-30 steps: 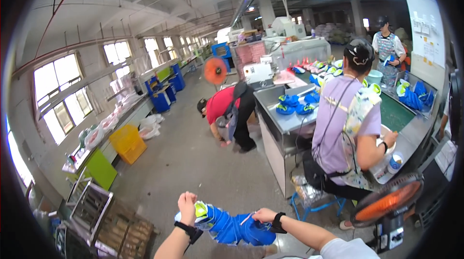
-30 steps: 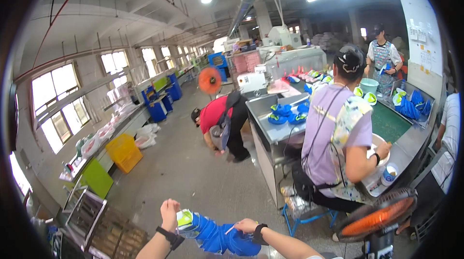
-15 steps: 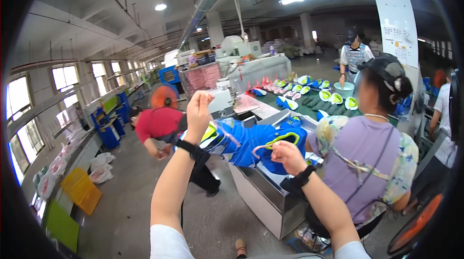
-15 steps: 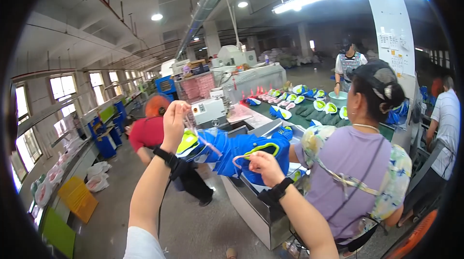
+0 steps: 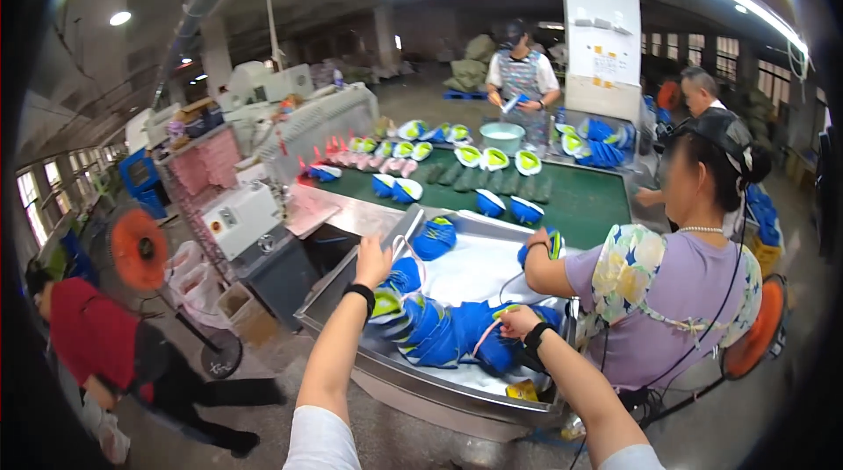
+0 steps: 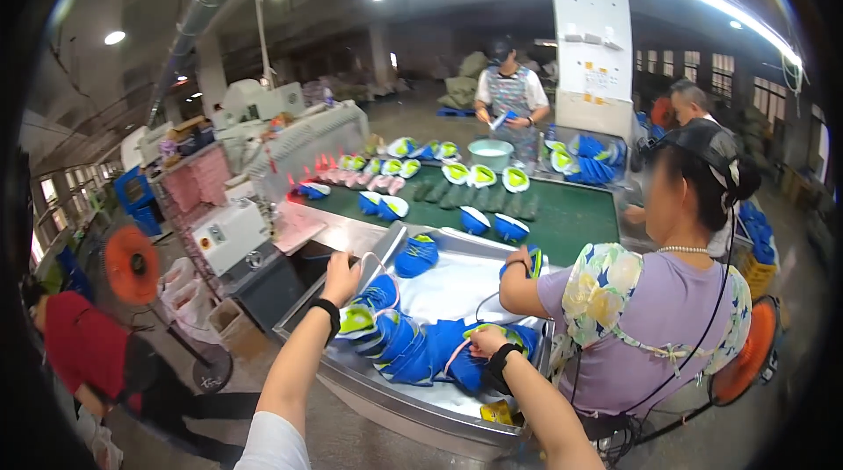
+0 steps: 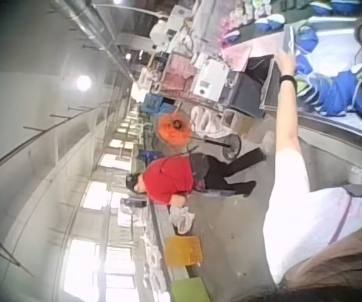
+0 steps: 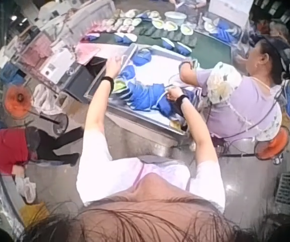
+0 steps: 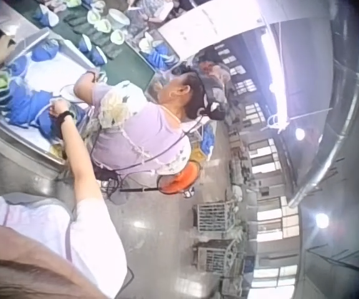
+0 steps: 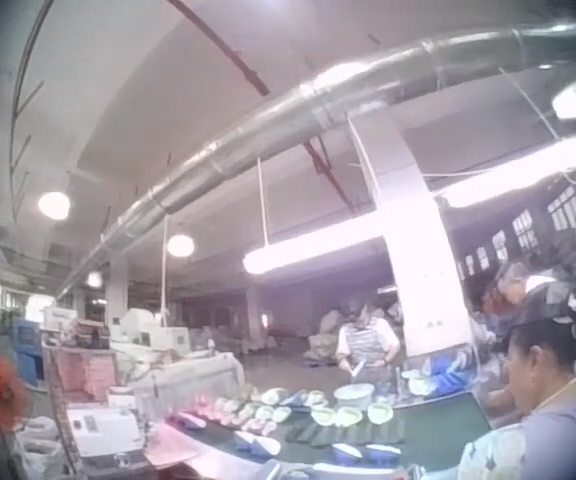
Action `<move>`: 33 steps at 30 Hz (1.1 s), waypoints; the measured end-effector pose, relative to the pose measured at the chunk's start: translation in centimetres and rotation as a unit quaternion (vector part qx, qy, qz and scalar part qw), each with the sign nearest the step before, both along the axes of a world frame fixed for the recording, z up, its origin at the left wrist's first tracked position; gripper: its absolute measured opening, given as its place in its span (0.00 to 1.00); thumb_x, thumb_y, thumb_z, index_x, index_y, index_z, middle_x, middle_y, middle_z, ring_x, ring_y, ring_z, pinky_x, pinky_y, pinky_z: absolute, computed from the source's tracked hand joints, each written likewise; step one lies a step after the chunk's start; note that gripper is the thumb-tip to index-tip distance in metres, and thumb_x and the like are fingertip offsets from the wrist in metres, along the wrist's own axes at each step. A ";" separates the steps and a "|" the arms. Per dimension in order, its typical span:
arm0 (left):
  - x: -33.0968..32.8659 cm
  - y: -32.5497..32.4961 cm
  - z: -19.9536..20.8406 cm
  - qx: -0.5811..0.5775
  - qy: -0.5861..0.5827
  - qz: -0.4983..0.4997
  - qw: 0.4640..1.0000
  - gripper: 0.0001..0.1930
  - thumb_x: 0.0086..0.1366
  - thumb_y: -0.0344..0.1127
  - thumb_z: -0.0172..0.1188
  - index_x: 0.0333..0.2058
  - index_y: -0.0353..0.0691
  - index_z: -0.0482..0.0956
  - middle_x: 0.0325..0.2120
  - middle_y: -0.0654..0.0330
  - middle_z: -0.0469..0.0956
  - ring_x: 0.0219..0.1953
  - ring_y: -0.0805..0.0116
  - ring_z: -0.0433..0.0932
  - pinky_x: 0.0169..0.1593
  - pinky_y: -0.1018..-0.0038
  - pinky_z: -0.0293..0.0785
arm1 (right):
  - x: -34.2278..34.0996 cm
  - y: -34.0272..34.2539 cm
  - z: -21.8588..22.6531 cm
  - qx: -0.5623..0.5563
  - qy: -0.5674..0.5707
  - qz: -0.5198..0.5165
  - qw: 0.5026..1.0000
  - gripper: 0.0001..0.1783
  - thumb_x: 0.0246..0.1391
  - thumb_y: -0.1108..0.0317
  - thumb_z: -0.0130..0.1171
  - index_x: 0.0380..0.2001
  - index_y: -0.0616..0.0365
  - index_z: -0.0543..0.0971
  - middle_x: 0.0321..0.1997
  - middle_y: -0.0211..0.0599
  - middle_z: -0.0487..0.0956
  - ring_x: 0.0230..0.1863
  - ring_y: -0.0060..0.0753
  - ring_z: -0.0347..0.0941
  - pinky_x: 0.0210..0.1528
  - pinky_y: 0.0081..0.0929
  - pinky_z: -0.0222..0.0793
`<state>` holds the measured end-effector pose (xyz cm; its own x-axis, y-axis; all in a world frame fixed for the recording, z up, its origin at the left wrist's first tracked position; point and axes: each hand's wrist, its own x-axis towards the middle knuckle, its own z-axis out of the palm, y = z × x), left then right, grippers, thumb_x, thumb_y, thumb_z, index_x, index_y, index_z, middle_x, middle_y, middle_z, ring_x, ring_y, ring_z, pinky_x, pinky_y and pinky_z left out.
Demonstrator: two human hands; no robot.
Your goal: The recorder collects blue shoe upper components from a tray and stacks them neatly on a metal table in a factory.
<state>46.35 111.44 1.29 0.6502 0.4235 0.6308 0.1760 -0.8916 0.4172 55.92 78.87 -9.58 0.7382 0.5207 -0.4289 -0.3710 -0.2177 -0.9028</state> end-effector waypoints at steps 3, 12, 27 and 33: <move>4.1 -7.0 -6.0 0.010 0.106 -0.223 0.969 0.22 0.48 0.38 0.59 0.42 0.36 0.71 0.44 0.40 0.64 0.50 0.44 0.61 0.54 0.59 0.56 | 6.7 -6.3 -9.0 0.092 -0.305 -0.083 0.944 0.04 0.41 0.71 0.54 0.23 0.61 0.74 0.17 0.36 0.70 0.17 0.30 0.70 0.17 0.26 0.67; 0.3 -20.0 -8.9 0.076 0.365 -0.451 0.811 0.33 0.53 0.48 0.58 0.57 0.49 0.57 0.59 0.46 0.49 0.60 0.42 0.49 0.58 0.55 0.54 | -6.6 -7.9 14.0 0.375 0.056 -0.011 0.925 0.12 0.50 0.71 0.51 0.38 0.65 0.71 0.25 0.31 0.71 0.29 0.24 0.69 0.39 0.25 0.67; -23.1 -58.5 -3.0 -0.096 0.028 -0.633 0.768 0.31 0.41 0.36 0.62 0.47 0.38 0.63 0.50 0.50 0.62 0.54 0.51 0.59 0.55 0.60 0.55 | -46.1 -61.5 12.8 0.428 -0.380 -0.229 0.787 0.18 0.51 0.64 0.54 0.13 0.64 0.71 0.12 0.45 0.70 0.14 0.34 0.67 0.19 0.33 0.70; -30.3 -82.0 -9.8 0.029 0.452 -0.812 0.367 0.21 0.53 0.39 0.57 0.45 0.39 0.68 0.32 0.48 0.74 0.34 0.55 0.73 0.37 0.62 0.66 | -52.3 -72.2 11.2 0.212 -0.382 -0.372 0.819 0.11 0.52 0.67 0.52 0.23 0.65 0.74 0.21 0.42 0.75 0.19 0.30 0.70 0.22 0.26 0.70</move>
